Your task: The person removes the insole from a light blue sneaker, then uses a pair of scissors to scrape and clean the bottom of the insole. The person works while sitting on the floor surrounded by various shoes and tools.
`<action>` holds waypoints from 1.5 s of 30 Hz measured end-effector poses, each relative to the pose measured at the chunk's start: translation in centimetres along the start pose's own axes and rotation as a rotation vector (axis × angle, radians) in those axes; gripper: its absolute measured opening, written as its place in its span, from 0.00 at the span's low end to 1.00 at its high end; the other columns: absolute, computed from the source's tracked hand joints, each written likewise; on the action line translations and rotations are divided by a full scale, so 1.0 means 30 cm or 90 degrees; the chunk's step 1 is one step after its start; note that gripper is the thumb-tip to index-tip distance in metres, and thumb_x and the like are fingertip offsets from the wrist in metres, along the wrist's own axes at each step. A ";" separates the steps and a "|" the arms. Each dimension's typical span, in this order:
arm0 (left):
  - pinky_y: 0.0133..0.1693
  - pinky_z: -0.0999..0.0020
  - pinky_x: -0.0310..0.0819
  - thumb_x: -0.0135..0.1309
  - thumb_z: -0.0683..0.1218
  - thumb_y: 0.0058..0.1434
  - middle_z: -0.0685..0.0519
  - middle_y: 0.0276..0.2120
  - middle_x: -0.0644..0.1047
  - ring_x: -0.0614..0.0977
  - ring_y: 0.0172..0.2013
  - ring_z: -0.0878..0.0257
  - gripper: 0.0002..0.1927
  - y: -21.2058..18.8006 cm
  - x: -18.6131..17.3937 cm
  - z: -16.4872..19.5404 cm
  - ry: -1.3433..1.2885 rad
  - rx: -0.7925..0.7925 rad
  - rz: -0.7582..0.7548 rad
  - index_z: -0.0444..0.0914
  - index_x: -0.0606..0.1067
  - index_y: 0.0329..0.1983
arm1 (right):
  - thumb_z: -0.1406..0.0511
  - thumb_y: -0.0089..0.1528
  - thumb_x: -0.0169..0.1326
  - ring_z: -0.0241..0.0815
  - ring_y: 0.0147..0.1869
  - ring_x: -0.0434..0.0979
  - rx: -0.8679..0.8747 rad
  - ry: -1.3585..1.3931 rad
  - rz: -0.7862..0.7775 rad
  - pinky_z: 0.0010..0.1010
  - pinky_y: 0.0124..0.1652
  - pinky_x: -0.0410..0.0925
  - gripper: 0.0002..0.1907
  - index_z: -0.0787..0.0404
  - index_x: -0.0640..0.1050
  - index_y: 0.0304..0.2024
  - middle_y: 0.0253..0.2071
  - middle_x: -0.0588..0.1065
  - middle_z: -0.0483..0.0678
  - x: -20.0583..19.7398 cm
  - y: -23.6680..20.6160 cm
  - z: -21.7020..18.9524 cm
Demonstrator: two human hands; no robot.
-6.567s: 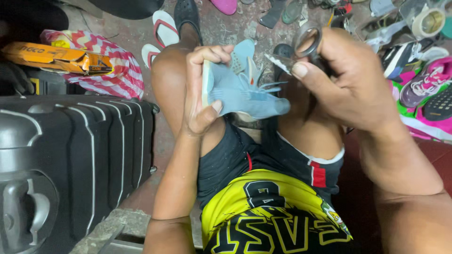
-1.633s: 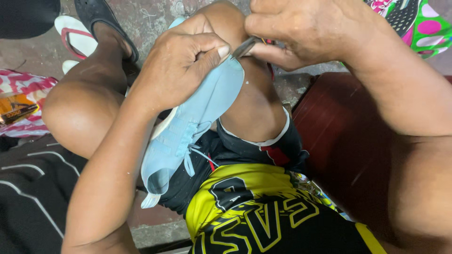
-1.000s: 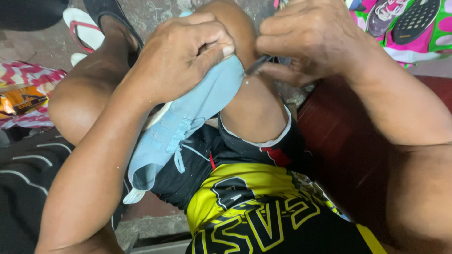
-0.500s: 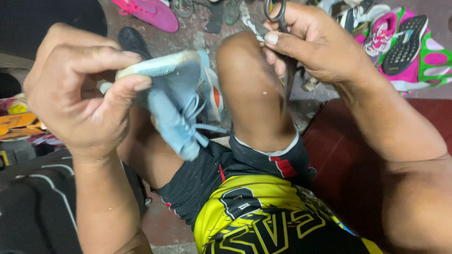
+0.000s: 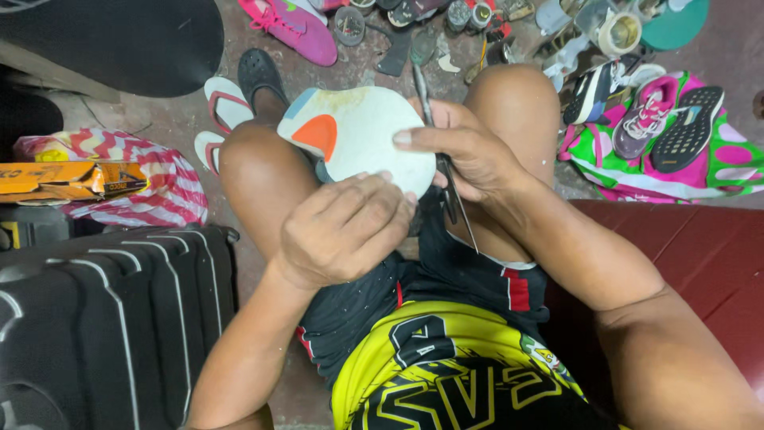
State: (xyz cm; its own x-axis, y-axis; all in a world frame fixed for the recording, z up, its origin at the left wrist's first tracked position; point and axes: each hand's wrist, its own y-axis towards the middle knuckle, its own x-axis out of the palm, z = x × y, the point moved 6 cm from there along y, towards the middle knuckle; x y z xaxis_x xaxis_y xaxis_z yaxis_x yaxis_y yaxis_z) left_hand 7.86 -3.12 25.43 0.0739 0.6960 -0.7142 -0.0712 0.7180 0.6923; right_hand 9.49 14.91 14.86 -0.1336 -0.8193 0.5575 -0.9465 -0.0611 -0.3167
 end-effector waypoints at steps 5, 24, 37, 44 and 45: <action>0.48 0.60 0.78 0.59 0.64 0.67 0.50 0.42 0.76 0.80 0.45 0.53 0.24 -0.200 0.045 -0.073 -0.238 -0.435 0.261 0.39 0.74 0.45 | 0.70 0.63 0.60 0.27 0.26 0.70 -0.043 0.008 -0.014 0.16 0.22 0.61 0.22 0.71 0.71 0.58 0.38 0.76 0.48 0.034 -0.033 -0.074; 0.68 0.64 0.63 0.57 0.50 0.73 0.46 0.65 0.72 0.74 0.65 0.59 0.33 -0.165 0.542 -0.491 -0.875 -0.705 0.436 0.35 0.58 0.74 | 0.62 0.65 0.49 0.31 0.33 0.77 0.035 -0.499 0.145 0.24 0.26 0.62 0.11 0.60 0.73 0.48 0.37 0.79 0.44 -0.136 -0.192 -0.286; 0.69 0.64 0.65 0.59 0.48 0.73 0.43 0.62 0.73 0.74 0.63 0.58 0.33 -0.070 0.608 -0.388 -0.670 -0.719 0.387 0.32 0.59 0.74 | 0.73 0.63 0.58 0.56 0.41 0.73 -0.558 -1.181 0.159 0.41 0.39 0.67 0.08 0.66 0.73 0.43 0.38 0.67 0.55 -0.064 -0.130 -0.276; 0.69 0.64 0.63 0.59 0.48 0.74 0.43 0.62 0.72 0.73 0.63 0.59 0.31 -0.091 0.621 -0.383 -0.621 -0.734 0.408 0.32 0.60 0.73 | 0.70 0.61 0.60 0.56 0.40 0.74 -0.478 -1.157 0.096 0.44 0.37 0.67 0.10 0.63 0.71 0.38 0.37 0.68 0.53 -0.077 -0.109 -0.214; 0.70 0.63 0.64 0.59 0.48 0.74 0.43 0.62 0.73 0.73 0.63 0.59 0.31 -0.092 0.624 -0.383 -0.618 -0.744 0.396 0.32 0.61 0.73 | 0.70 0.59 0.60 0.56 0.40 0.75 -0.471 -1.150 0.084 0.45 0.37 0.67 0.10 0.63 0.71 0.39 0.36 0.68 0.53 -0.089 -0.112 -0.208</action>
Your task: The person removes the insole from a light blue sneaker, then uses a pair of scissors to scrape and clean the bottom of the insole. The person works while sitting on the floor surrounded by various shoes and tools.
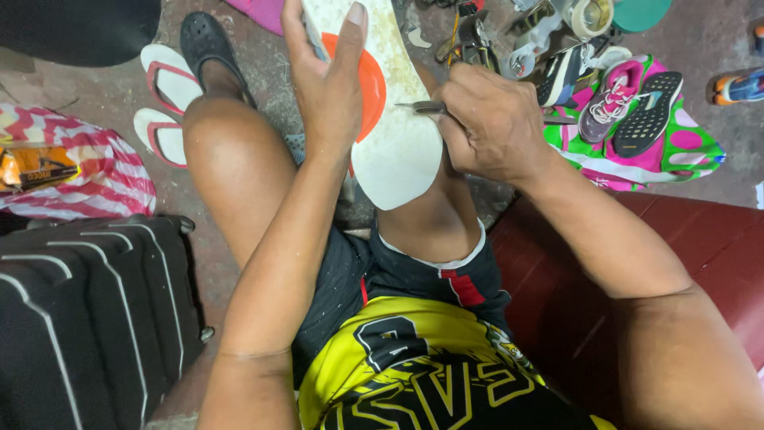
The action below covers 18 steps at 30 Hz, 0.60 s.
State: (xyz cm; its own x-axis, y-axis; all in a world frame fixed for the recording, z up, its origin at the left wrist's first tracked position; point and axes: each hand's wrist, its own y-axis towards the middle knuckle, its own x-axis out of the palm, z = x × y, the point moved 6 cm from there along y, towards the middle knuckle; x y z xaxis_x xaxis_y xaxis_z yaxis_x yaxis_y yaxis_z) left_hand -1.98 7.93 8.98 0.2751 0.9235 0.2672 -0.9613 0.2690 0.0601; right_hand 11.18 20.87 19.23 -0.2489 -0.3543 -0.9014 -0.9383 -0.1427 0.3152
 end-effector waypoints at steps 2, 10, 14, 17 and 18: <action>0.68 0.63 0.65 0.59 0.48 0.72 0.43 0.62 0.73 0.74 0.62 0.58 0.32 0.002 0.008 0.001 -0.008 0.004 -0.010 0.32 0.60 0.73 | 0.68 0.63 0.61 0.57 0.40 0.74 -0.013 -0.013 0.013 0.44 0.36 0.66 0.11 0.64 0.71 0.40 0.37 0.68 0.54 -0.002 -0.007 0.022; 0.70 0.65 0.59 0.60 0.48 0.75 0.42 0.63 0.72 0.71 0.65 0.57 0.30 -0.004 0.019 0.003 0.027 0.043 0.003 0.31 0.61 0.71 | 0.67 0.64 0.61 0.58 0.39 0.73 0.003 0.011 -0.039 0.46 0.36 0.66 0.11 0.64 0.71 0.40 0.36 0.68 0.55 -0.016 0.041 -0.001; 0.70 0.63 0.62 0.59 0.49 0.74 0.41 0.61 0.74 0.73 0.63 0.55 0.29 -0.010 0.011 -0.016 0.025 0.019 0.000 0.33 0.62 0.71 | 0.68 0.63 0.61 0.58 0.39 0.73 -0.023 -0.043 -0.020 0.45 0.37 0.65 0.12 0.65 0.69 0.38 0.36 0.68 0.55 -0.033 0.067 -0.018; 0.70 0.61 0.61 0.59 0.49 0.73 0.41 0.64 0.72 0.71 0.66 0.54 0.33 -0.019 0.002 -0.027 0.042 0.009 0.021 0.33 0.59 0.73 | 0.71 0.63 0.59 0.56 0.40 0.74 0.010 -0.084 0.003 0.43 0.36 0.65 0.10 0.65 0.69 0.38 0.37 0.68 0.54 -0.025 0.060 -0.018; 0.70 0.62 0.59 0.59 0.49 0.72 0.42 0.67 0.70 0.70 0.68 0.54 0.34 -0.019 -0.007 -0.026 0.056 0.023 0.042 0.33 0.58 0.74 | 0.71 0.63 0.58 0.55 0.40 0.74 0.007 -0.077 0.002 0.43 0.36 0.66 0.09 0.65 0.69 0.38 0.37 0.68 0.53 -0.018 0.051 -0.028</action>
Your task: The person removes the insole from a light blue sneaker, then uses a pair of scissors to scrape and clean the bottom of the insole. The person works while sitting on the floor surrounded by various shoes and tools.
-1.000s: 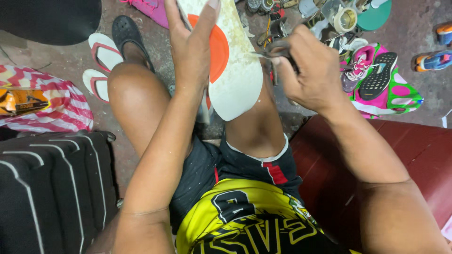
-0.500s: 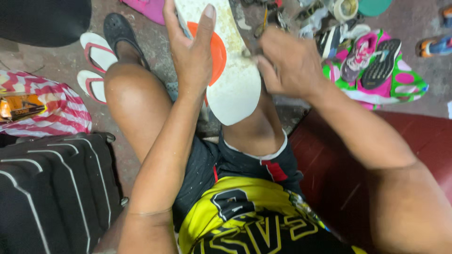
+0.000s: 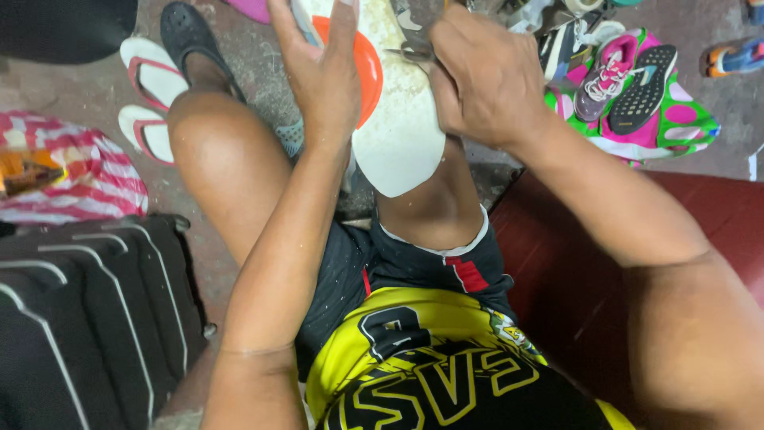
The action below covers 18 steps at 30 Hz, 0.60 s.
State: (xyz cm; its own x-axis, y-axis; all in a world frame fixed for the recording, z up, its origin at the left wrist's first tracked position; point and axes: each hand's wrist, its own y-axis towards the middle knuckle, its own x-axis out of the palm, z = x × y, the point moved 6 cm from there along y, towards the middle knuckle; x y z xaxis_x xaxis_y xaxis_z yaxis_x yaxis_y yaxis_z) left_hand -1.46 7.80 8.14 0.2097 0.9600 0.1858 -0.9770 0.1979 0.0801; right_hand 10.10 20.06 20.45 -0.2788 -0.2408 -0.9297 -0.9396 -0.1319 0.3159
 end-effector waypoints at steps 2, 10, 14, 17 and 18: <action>0.71 0.61 0.59 0.59 0.50 0.72 0.40 0.65 0.72 0.71 0.67 0.52 0.32 0.003 -0.010 -0.012 0.008 -0.012 0.016 0.33 0.61 0.71 | 0.72 0.62 0.58 0.55 0.41 0.75 -0.014 0.025 -0.002 0.42 0.36 0.67 0.09 0.64 0.69 0.39 0.37 0.67 0.53 0.009 -0.016 -0.023; 0.74 0.62 0.49 0.56 0.51 0.75 0.39 0.68 0.67 0.63 0.71 0.53 0.31 0.001 -0.007 -0.064 -0.085 -0.001 0.052 0.30 0.59 0.72 | 0.71 0.60 0.61 0.55 0.44 0.72 -0.031 -0.031 0.062 0.44 0.37 0.65 0.12 0.66 0.70 0.39 0.38 0.67 0.54 -0.023 0.008 -0.025; 0.75 0.60 0.50 0.55 0.52 0.74 0.39 0.70 0.66 0.63 0.73 0.51 0.33 -0.008 -0.022 -0.081 -0.087 -0.029 0.078 0.30 0.59 0.73 | 0.73 0.59 0.60 0.51 0.44 0.72 -0.030 -0.008 0.015 0.40 0.36 0.66 0.10 0.63 0.72 0.41 0.38 0.66 0.51 0.006 -0.006 -0.059; 0.74 0.60 0.52 0.55 0.53 0.74 0.39 0.68 0.67 0.65 0.72 0.51 0.33 -0.009 -0.027 -0.076 -0.080 -0.031 0.073 0.31 0.60 0.73 | 0.72 0.60 0.61 0.50 0.43 0.72 -0.010 -0.039 0.008 0.40 0.34 0.65 0.10 0.63 0.72 0.40 0.38 0.66 0.51 0.014 -0.022 -0.073; 0.74 0.60 0.53 0.55 0.53 0.74 0.39 0.67 0.67 0.65 0.72 0.51 0.33 -0.011 -0.027 -0.072 -0.079 -0.029 0.071 0.31 0.60 0.73 | 0.72 0.60 0.61 0.50 0.43 0.72 -0.004 -0.047 0.009 0.41 0.34 0.65 0.10 0.63 0.72 0.40 0.38 0.65 0.51 0.012 -0.026 -0.078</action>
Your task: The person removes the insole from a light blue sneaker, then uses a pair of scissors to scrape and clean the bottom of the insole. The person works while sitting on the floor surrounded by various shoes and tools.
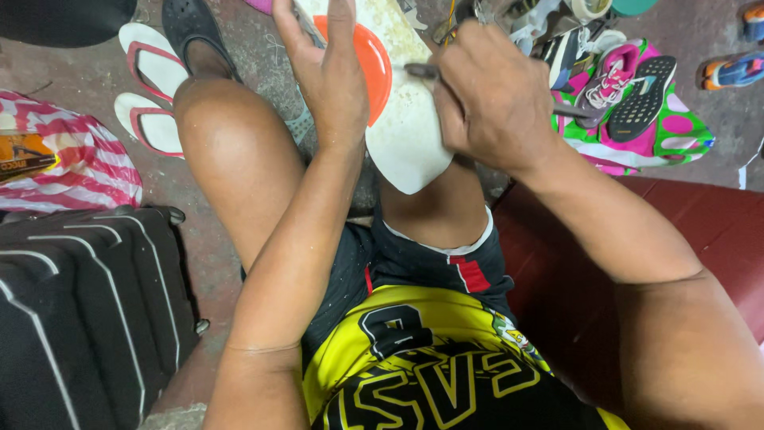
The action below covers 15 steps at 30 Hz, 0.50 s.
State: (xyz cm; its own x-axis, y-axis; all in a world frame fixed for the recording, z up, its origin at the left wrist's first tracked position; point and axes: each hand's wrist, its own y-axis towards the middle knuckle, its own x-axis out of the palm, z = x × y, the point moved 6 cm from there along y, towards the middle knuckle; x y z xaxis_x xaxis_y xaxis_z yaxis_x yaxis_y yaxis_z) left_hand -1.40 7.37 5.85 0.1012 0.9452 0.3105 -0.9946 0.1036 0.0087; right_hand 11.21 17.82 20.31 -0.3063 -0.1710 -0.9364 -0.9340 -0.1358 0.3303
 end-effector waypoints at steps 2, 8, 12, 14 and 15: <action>0.73 0.59 0.56 0.55 0.52 0.74 0.39 0.65 0.69 0.68 0.70 0.50 0.31 -0.005 0.002 0.000 -0.011 -0.017 -0.005 0.31 0.61 0.72 | 0.72 0.60 0.61 0.50 0.43 0.71 0.006 -0.007 0.002 0.41 0.35 0.64 0.10 0.64 0.72 0.41 0.38 0.65 0.52 -0.005 0.001 -0.002; 0.71 0.61 0.57 0.54 0.49 0.77 0.40 0.63 0.70 0.69 0.66 0.53 0.26 -0.013 0.001 0.030 -0.042 0.028 -0.004 0.30 0.61 0.68 | 0.72 0.60 0.61 0.51 0.42 0.72 -0.003 0.008 0.000 0.40 0.34 0.65 0.10 0.63 0.73 0.41 0.38 0.66 0.51 -0.024 0.017 -0.031; 0.70 0.59 0.60 0.53 0.49 0.75 0.41 0.63 0.72 0.72 0.66 0.52 0.28 -0.016 -0.008 0.020 -0.028 -0.015 0.018 0.31 0.62 0.70 | 0.73 0.60 0.60 0.51 0.42 0.72 0.019 0.012 -0.004 0.42 0.38 0.67 0.09 0.64 0.73 0.40 0.37 0.66 0.53 -0.033 0.015 -0.057; 0.71 0.59 0.59 0.53 0.49 0.76 0.41 0.62 0.72 0.71 0.64 0.54 0.26 -0.016 -0.007 0.023 -0.045 -0.001 0.023 0.30 0.62 0.69 | 0.73 0.61 0.61 0.50 0.42 0.73 0.010 0.042 -0.012 0.40 0.38 0.67 0.09 0.63 0.73 0.40 0.37 0.66 0.52 -0.036 0.014 -0.074; 0.72 0.59 0.58 0.52 0.49 0.77 0.41 0.61 0.72 0.70 0.64 0.54 0.25 -0.016 -0.002 0.024 -0.057 0.007 0.017 0.30 0.62 0.68 | 0.72 0.62 0.61 0.50 0.42 0.73 0.010 0.051 -0.012 0.40 0.38 0.68 0.09 0.63 0.73 0.40 0.37 0.66 0.51 -0.038 0.014 -0.080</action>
State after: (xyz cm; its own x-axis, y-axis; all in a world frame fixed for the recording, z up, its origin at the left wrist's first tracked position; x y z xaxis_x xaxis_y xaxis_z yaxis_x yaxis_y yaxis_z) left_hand -0.95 7.03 6.51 0.0720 0.9163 0.3940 -0.9972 0.0741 0.0100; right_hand 11.61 15.60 21.79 -0.2739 -0.2457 -0.9298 -0.9426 -0.1237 0.3103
